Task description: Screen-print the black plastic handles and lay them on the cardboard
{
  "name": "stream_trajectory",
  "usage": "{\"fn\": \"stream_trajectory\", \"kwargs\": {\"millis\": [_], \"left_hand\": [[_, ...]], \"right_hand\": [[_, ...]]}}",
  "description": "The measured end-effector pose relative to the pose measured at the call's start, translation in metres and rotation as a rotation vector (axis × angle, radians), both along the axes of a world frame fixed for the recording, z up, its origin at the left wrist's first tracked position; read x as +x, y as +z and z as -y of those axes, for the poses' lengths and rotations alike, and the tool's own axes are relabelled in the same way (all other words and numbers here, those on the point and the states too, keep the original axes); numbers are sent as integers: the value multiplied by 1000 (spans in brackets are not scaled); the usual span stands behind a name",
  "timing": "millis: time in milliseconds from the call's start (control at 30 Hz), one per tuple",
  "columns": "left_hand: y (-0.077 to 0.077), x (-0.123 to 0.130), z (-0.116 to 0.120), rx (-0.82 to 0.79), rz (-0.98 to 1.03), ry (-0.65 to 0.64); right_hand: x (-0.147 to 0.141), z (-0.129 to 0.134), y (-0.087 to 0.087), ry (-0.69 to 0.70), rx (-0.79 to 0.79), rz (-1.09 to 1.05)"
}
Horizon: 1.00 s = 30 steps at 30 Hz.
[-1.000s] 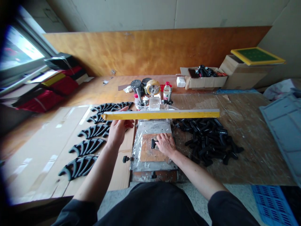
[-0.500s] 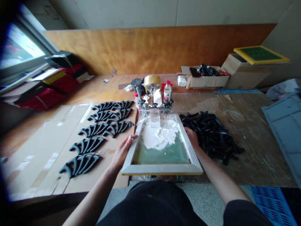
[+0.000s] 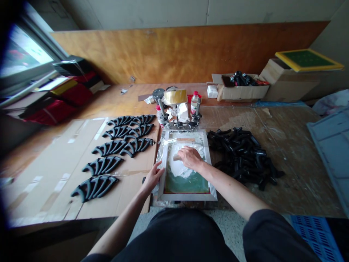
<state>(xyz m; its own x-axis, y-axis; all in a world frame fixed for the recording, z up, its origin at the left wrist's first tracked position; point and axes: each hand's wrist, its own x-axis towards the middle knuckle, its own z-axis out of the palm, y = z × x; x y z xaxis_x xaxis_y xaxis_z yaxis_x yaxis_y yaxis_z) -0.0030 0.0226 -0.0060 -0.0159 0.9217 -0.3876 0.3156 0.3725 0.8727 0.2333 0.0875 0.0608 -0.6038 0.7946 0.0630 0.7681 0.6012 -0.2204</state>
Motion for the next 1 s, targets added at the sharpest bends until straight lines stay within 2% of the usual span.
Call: {"fn": "stream_trajectory", "kwargs": {"millis": [100,167,200,267,367,433,500,567,667,767,867,933,1000], "left_hand": [[-4,-1,1,8,-10,-6],[-5,0,1,14,-14,4],[-4,0,1,16,-13,15],[-1,1,1,14,-11,40],[5,3,1,2,7,64],[8,3,1,1,23,68],[9,3,1,4,30,64],[10,2,0,2,36,54],[17,1,-1,-4,74,21],[40,-2,-2,1,141,-7],[80,0,-3,33,217,29],[110,6,-9,88,273,74],[137,14,-22,206,330,143]], "right_hand": [[19,25,2,281,-14,14],[27,30,7,378,-49,-5],[28,29,9,385,-71,-20],[26,25,11,313,-83,-59],[18,26,3,174,13,-96],[16,35,-5,184,69,-96],[17,42,-10,237,51,-102],[15,41,-8,228,5,-117],[5,14,10,47,-1,-164],[6,-29,34,-194,29,-217],[45,-61,49,-419,68,-336],[84,-66,47,-601,110,-443],[112,-56,32,-710,110,-462]]}}
